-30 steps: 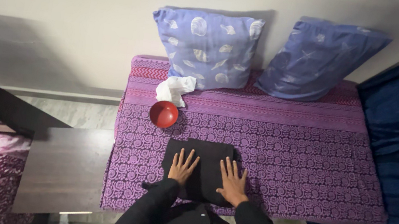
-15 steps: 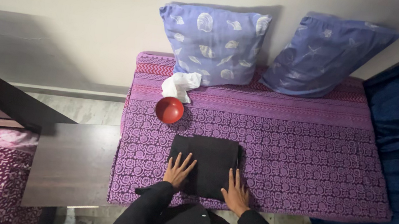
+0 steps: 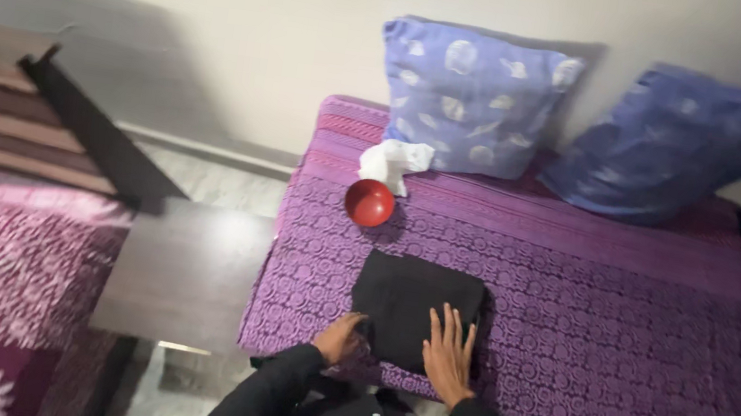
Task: The person picks up a white cloth and a pair of black trousers from a bench, folds them by hand, and places them into a closet shelf. They then fold a checkered orange and blue cloth on a bed and place it onto the same closet shelf.
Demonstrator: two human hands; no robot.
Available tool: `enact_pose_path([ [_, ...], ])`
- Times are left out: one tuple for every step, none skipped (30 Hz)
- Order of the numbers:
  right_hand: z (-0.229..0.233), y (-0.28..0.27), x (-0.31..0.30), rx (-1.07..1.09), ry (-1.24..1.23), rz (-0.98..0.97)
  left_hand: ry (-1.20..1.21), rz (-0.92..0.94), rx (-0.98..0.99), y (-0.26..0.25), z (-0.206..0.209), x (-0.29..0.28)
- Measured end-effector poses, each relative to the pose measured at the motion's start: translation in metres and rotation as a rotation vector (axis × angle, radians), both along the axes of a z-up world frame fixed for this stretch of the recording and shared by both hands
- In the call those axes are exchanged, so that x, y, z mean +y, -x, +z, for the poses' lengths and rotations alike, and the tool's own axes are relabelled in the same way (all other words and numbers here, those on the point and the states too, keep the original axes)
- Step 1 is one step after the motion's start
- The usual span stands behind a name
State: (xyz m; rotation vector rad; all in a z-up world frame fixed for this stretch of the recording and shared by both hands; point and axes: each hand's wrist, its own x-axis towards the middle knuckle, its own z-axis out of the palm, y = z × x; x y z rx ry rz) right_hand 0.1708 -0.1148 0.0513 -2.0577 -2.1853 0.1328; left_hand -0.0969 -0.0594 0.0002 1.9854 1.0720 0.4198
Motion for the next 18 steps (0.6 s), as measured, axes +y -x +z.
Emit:
enact_pose_path([
  [0.003, 0.005, 0.005, 0.052, -0.046, 0.083, 0.15, 0.136, -0.014, 0.002, 0.003, 0.001],
  [0.005, 0.012, 0.014, 0.056, -0.048, 0.125, 0.297, 0.284, -0.033, 0.008, 0.006, 0.0],
  [0.007, 0.021, 0.022, 0.105, -0.012, 0.186, 0.293, 0.326, -0.037, 0.015, 0.009, -0.005],
  [0.009, 0.028, 0.033, 0.152, 0.02, 0.259, 0.239, 0.371, -0.172, 0.021, 0.011, -0.006],
  [0.01, 0.038, 0.041, 0.154, 0.015, 0.313, 0.177, 0.413, -0.304, 0.028, 0.014, -0.009],
  [0.012, 0.045, 0.045, 0.243, 0.064, 0.41, 0.168, 0.468, -0.313, 0.033, 0.015, -0.016],
  [0.013, 0.054, 0.048, 0.331, 0.119, 0.507, 0.231, 0.608, -0.324, 0.039, 0.016, -0.021],
  [0.012, 0.062, 0.052, 0.325, 0.127, 0.571, 0.293, 0.756, -0.338, 0.045, 0.016, -0.028],
  [0.011, 0.071, 0.056, 0.377, 0.139, 0.638, 0.28, 0.819, -0.351, 0.047, 0.016, -0.035],
  [0.01, 0.082, 0.058, 0.43, 0.155, 0.7, 0.394, 0.897, -0.487, 0.048, 0.017, -0.042],
  [0.009, 0.095, 0.061, 0.425, 0.167, 0.76, 0.503, 0.968, -0.632, 0.049, 0.019, -0.049],
  [0.009, 0.108, 0.063, 0.544, 0.241, 0.788, 0.487, 1.02, -0.652, 0.048, 0.019, -0.058],
  [0.007, 0.119, 0.064, 0.66, 0.323, 0.811, 0.493, 1.038, -0.71, 0.047, 0.02, -0.067],
  [0.006, 0.13, 0.064, 0.646, 0.343, 0.863, 0.499, 1.054, -0.772, 0.045, 0.021, -0.075],
  [0.005, 0.143, 0.063, 0.759, 0.325, 0.945, 0.482, 1.103, -0.796, 0.043, 0.023, -0.082],
  [0.002, 0.155, 0.06, 0.878, 0.314, 1.026, 0.422, 1.121, -0.884, 0.042, 0.025, -0.092],
  [-0.001, 0.166, 0.058, 0.87, 0.344, 1.079, 0.356, 1.136, -0.968, 0.041, 0.029, -0.102],
  [-0.003, 0.181, 0.053, 0.89, 0.535, 0.997, 0.331, 1.193, -0.983, 0.043, 0.033, -0.114],
])
